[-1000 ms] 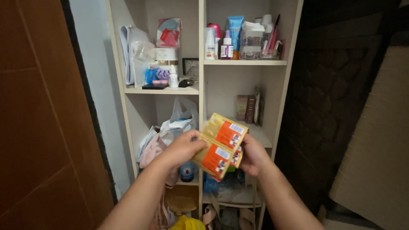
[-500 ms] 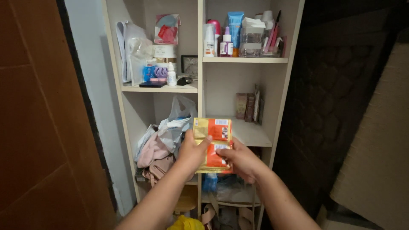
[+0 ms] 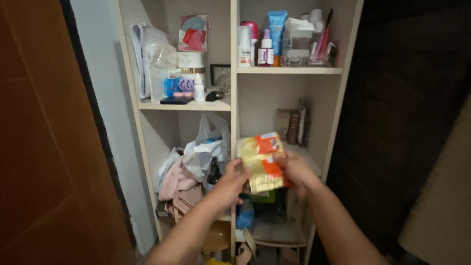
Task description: Organizing various cosmetic and skincare products on a white shelving unit.
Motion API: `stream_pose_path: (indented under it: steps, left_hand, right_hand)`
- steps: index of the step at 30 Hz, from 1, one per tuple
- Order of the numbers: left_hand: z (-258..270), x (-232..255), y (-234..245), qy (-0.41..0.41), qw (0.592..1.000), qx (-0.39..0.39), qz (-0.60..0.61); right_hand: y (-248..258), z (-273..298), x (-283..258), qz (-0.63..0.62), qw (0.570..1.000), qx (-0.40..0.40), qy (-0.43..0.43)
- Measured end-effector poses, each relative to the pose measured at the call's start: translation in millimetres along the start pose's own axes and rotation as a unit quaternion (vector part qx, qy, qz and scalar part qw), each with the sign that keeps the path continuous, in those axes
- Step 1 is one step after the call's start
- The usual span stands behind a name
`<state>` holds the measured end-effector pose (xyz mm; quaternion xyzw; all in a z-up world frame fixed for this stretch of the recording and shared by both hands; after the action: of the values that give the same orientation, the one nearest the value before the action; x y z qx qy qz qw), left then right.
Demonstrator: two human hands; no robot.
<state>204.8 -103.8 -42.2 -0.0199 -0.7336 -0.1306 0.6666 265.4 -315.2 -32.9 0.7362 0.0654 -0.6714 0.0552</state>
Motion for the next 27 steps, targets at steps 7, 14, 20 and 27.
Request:
stream_pose_path:
  steps: [7,14,20,27]
  left_hand:
    - [-37.6,-34.9,27.5,0.007,0.997,-0.070,0.045]
    - [-68.9,-44.2,32.8,-0.007,0.992,-0.127,0.014]
    - [-117.1,3.6,-0.2,-0.390,0.875,0.098,-0.269]
    - [-225.2,-22.1,-30.3,-0.195,0.843,0.187,-0.465]
  right_hand:
    - [7.2,-103.7,-8.4,-0.050,0.989,0.139,-0.013]
    - [-11.0,-201.5,30.2,0.257,0.935,0.198,0.141]
    - [15.7,-230.0,38.3,0.352,0.908,0.137,0.180]
    - [9.6,-203.9,9.0,0.425,0.878,0.207,0.075]
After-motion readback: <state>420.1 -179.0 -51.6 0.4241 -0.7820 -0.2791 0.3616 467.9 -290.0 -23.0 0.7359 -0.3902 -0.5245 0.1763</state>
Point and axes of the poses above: each hand's wrist, its own z-axis away from the middle knuckle, its own y-axis out of the back of the hand, x = y × z, the point moved 4 cm from there along -z, towards the middle knuckle, and after that the axes turned 2 degrees about -z, right-handed, at the moved point
